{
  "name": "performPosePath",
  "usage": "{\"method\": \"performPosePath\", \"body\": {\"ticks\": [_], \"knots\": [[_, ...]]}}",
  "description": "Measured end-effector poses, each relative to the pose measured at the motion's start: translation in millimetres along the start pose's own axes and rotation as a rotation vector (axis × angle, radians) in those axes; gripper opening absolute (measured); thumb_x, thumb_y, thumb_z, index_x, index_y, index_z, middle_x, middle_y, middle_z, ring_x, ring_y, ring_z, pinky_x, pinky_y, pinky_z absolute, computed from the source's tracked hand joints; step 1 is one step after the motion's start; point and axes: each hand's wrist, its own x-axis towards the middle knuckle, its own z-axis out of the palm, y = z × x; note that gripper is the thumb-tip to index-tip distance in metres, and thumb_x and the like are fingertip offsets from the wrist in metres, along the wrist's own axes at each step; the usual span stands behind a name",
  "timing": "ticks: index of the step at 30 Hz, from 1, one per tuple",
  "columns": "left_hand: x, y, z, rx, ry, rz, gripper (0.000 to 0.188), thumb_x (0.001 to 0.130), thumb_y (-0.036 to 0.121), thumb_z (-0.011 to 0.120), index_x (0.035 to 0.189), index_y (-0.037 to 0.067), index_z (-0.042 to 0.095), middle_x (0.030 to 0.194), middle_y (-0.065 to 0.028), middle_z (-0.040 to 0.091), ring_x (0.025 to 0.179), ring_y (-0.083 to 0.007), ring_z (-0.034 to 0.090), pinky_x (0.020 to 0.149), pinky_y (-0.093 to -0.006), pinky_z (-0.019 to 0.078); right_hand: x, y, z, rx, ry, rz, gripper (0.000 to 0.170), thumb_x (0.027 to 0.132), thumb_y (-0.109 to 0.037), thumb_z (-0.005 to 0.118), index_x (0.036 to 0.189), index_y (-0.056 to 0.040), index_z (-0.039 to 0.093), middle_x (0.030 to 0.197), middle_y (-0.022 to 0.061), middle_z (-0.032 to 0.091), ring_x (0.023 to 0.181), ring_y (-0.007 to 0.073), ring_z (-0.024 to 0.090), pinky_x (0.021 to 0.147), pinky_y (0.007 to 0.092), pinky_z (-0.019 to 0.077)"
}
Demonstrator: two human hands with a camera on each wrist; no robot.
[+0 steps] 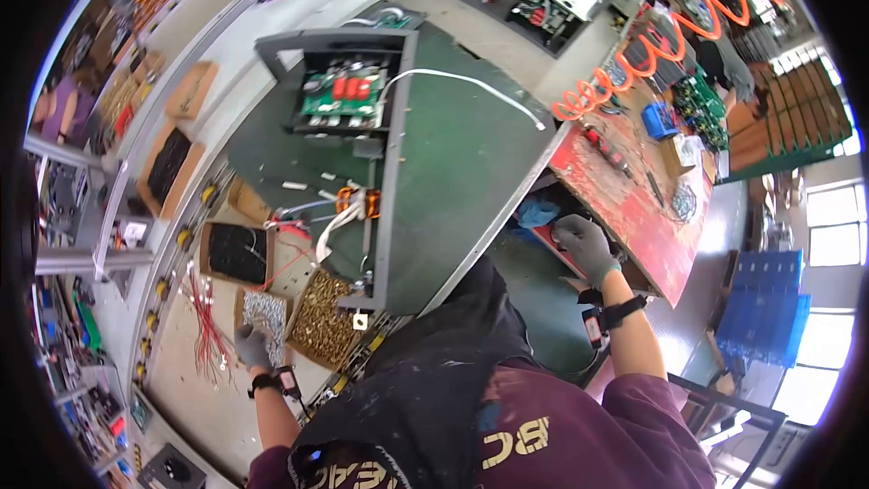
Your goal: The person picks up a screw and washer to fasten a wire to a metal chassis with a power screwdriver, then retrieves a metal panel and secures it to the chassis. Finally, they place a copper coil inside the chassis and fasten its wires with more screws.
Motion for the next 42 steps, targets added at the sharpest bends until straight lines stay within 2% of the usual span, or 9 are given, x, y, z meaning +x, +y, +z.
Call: {"method": "performPosePath", "body": {"ticks": [11,13,17,19,22,26,31,38,42], "knots": [[-60.9,51.5,-31.4,-1.557,0.041,-0.071,0.026,0.089,-0.001,0.049,0.113,-0.009,0.052,0.106,-0.0142,0.058,0.091,-0.0208,0.057,0.079,-0.0274,0.0518,150.5,133.7,-145.8,-1.266,-0.154,-0.139,0.043,0.080,-0.018,0.056,0.123,-0.0147,0.053,0.136,0.0083,0.045,0.125,0.0273,0.043,0.100,0.0403,0.0383],[-70.9,65.6,-27.8,-1.738,0.335,-0.164,0.033,0.091,-0.002,0.043,0.123,-0.008,0.049,0.126,-0.0156,0.052,0.110,-0.0262,0.054,0.097,-0.0327,0.0481,179.1,158.5,-172.8,-1.529,-0.368,-0.871,0.050,0.080,-0.022,0.055,0.129,-0.0159,0.046,0.145,0.0044,0.031,0.134,0.0303,0.029,0.107,0.0432,0.0314],[-118.4,112.8,-1.8,-1.729,0.256,-0.196,0.032,0.093,0.000,0.042,0.123,-0.007,0.050,0.123,-0.0145,0.054,0.110,-0.0248,0.054,0.097,-0.0320,0.0470,217.9,161.9,-198.5,-1.778,-0.427,-1.256,0.051,0.079,-0.033,0.049,0.128,-0.0207,0.042,0.144,0.0025,0.027,0.134,0.0348,0.024,0.105,0.0487,0.0333],[-158.0,165.9,40.5,-0.278,0.209,0.105,0.032,0.094,0.002,0.043,0.125,-0.004,0.050,0.123,-0.0140,0.055,0.111,-0.0223,0.053,0.092,-0.0293,0.0481,236.6,173.3,-197.6,-1.743,-0.324,-1.357,0.048,0.079,-0.033,0.049,0.126,-0.0221,0.043,0.140,0.0032,0.030,0.131,0.0350,0.028,0.103,0.0494,0.0348],[-155.5,164.9,28.8,-1.437,0.079,-0.169,0.027,0.095,0.004,0.047,0.119,-0.004,0.053,0.112,-0.0086,0.058,0.095,-0.0161,0.055,0.079,-0.0264,0.0495,259.5,176.1,-191.0,-1.585,-0.357,-1.355,0.034,0.077,-0.029,0.054,0.110,-0.0234,0.050,0.131,0.0046,0.037,0.126,0.0338,0.032,0.099,0.0467,0.0369],[-187.6,223.6,74.7,0.074,0.081,0.320,0.022,0.096,0.008,0.043,0.116,0.000,0.048,0.088,0.0011,0.048,0.078,-0.0071,0.044,0.068,-0.0188,0.0409,274.1,173.2,-188.1,-1.304,-0.310,-1.240,0.021,0.077,-0.026,0.054,0.098,-0.0281,0.056,0.121,0.0031,0.043,0.118,0.0305,0.038,0.103,0.0530,0.0285],[-221.5,311.4,119.0,-0.195,0.097,0.364,0.031,0.091,0.002,0.048,0.122,-0.004,0.048,0.098,-0.0051,0.055,0.079,-0.0112,0.051,0.072,-0.0212,0.0438,233.2,69.0,-170.2,-1.007,-0.254,-0.741,0.041,0.059,-0.013,0.068,0.099,-0.0191,0.061,0.110,0.0118,0.051,0.103,0.0364,0.045,0.087,0.0453,0.0380],[-228.9,357.3,161.7,-0.824,-0.275,-0.052,0.034,0.089,0.014,0.056,0.117,-0.004,0.049,0.094,-0.0102,0.058,0.074,-0.0150,0.055,0.062,-0.0242,0.0455,140.6,-91.2,-105.5,-0.595,-0.089,-1.057,0.045,0.061,-0.024,0.073,0.101,-0.0087,0.058,0.109,0.0150,0.052,0.100,0.0352,0.049,0.083,0.0448,0.0384],[-211.7,344.3,166.9,-0.832,-0.460,-0.144,0.027,0.088,0.024,0.059,0.102,0.001,0.053,0.078,-0.0035,0.052,0.067,-0.0120,0.049,0.058,-0.0243,0.0399,95.2,-150.9,-44.6,-0.046,-0.571,-0.666,0.052,0.072,-0.038,0.071,0.105,-0.0008,0.056,0.096,0.0166,0.059,0.086,0.0337,0.058,0.076,0.0395,0.0441]]}}
